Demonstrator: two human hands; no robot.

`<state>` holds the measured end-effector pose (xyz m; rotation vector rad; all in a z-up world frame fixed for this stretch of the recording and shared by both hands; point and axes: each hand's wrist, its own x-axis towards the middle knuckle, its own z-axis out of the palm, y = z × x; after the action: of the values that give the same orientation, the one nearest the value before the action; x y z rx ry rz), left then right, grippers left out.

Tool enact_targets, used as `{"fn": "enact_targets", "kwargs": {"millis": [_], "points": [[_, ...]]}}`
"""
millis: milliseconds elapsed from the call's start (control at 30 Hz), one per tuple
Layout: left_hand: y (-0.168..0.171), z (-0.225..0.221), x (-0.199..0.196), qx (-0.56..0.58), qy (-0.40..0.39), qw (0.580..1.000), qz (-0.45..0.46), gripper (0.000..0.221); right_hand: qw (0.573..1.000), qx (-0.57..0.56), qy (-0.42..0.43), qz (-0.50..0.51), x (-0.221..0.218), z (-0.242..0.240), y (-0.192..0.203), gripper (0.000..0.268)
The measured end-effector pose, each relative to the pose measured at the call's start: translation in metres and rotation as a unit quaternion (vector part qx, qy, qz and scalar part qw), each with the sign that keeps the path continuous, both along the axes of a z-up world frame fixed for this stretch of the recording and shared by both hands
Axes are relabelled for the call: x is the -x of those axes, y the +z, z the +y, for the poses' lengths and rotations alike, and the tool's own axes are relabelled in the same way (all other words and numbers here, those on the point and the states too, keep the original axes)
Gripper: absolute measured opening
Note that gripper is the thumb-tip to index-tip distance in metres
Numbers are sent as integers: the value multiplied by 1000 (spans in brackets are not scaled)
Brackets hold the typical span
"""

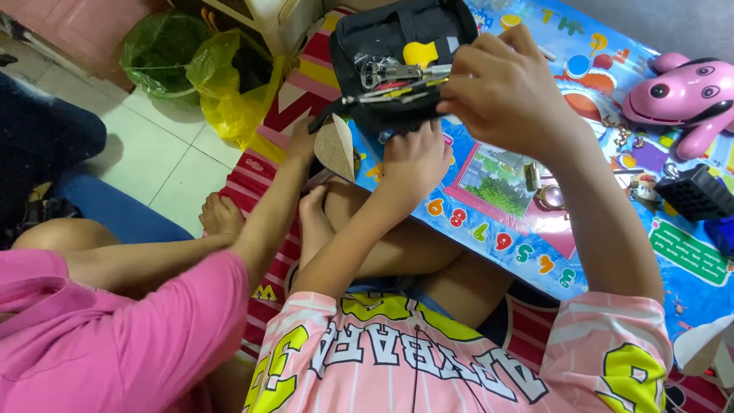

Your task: Using a specialized repair kit to remove pins and adjust the length of a metal watch band.

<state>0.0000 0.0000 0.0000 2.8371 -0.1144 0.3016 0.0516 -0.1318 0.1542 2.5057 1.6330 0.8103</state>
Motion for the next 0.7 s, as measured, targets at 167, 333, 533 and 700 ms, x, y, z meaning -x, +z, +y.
{"fn": "enact_targets", "kwargs": {"millis": [167,333,533,700], "points": [[-2,-13,-4,-81,63,995,-16,60,1000,-13,23,2,-13,-1,1,12],[-6,-14,22,-62,93,973,-201,33,1000,-9,22,-2,-6,2,0,16],[24,-5,61,-154,42,968,-192,15,998,24,2,50,16,-3,-9,13],[16,-9,65,-116,40,967,-224,15,997,-14,8,75,35,-9,-17,13]]}}
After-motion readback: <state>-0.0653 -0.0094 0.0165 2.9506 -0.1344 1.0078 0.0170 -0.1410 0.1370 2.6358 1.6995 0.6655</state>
